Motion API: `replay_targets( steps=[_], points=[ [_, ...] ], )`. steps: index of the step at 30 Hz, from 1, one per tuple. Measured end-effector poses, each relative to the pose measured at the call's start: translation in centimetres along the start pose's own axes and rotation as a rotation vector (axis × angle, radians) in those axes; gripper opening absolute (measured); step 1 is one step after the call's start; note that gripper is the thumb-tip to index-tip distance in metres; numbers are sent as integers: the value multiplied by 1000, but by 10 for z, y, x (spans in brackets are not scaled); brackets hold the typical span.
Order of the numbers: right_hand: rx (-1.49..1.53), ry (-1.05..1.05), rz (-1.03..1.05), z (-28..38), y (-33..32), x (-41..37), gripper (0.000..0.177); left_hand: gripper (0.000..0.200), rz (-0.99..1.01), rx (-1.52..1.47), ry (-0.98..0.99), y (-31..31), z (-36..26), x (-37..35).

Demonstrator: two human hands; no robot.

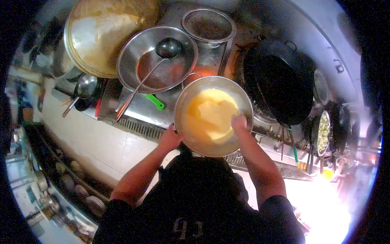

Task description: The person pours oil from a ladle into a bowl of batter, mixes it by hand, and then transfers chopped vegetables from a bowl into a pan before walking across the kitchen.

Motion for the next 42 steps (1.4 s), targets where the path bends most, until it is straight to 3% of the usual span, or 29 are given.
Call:
replay_targets(
  steps=[5,8,9,11,12,13,15,20,22,24,25,27,28,30,33,36,39,42],
  points=[
    [645,273,-3,33,36,-30,30,56,-48,-266,130,36,10,12],
    [868,221,51,112,28,-23,24,54,-12,-281,147,38,11,14],
    [865,222,54,107,25,-20,24,53,-1,-267,146,38,11,14],
    [578,136,-127,82,-8,-6,24,53,-8,-292,154,36,8,12],
    [257,211,-125,36,-9,5,23,53,-16,-315,162,34,7,11],
    [18,149,-65,14,-8,9,24,53,-17,-319,158,37,10,13],
    [-100,67,36,16,7,2,24,53,-7,-385,220,42,15,17],
    [838,195,63,80,54,-22,26,53,-15,-337,175,44,18,19],
    [912,165,98,92,46,-18,26,53,-13,-325,176,39,13,16],
    [395,110,-59,85,5,-12,30,55,24,-287,124,37,10,14],
    [391,108,-60,64,1,-14,30,55,24,-291,125,37,10,14],
    [-311,17,156,32,5,-23,31,56,20,-309,81,36,13,13],
    [-314,15,162,32,10,-24,31,56,18,-313,76,34,13,12],
    [247,160,97,43,38,-36,28,60,114,-220,13,39,14,14],
    [1092,372,-22,94,60,-56,23,60,101,-217,5,40,15,14],
    [977,324,-58,142,23,-52,18,60,17,-234,109,47,21,23],
    [476,118,-82,-33,37,-24,18,61,82,-211,-11,40,16,17],
    [664,231,-26,21,53,-37,20,62,104,-233,-55,37,15,11]
  ],
)
Point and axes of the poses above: each hand's wrist, its own x-axis towards the middle knuckle, its own y-axis out of the palm, z = x × y, the point moved 7 cm from there along x, towards the middle knuckle, and after that the axes turned 12 degrees about -y, right-handed, at the moved point
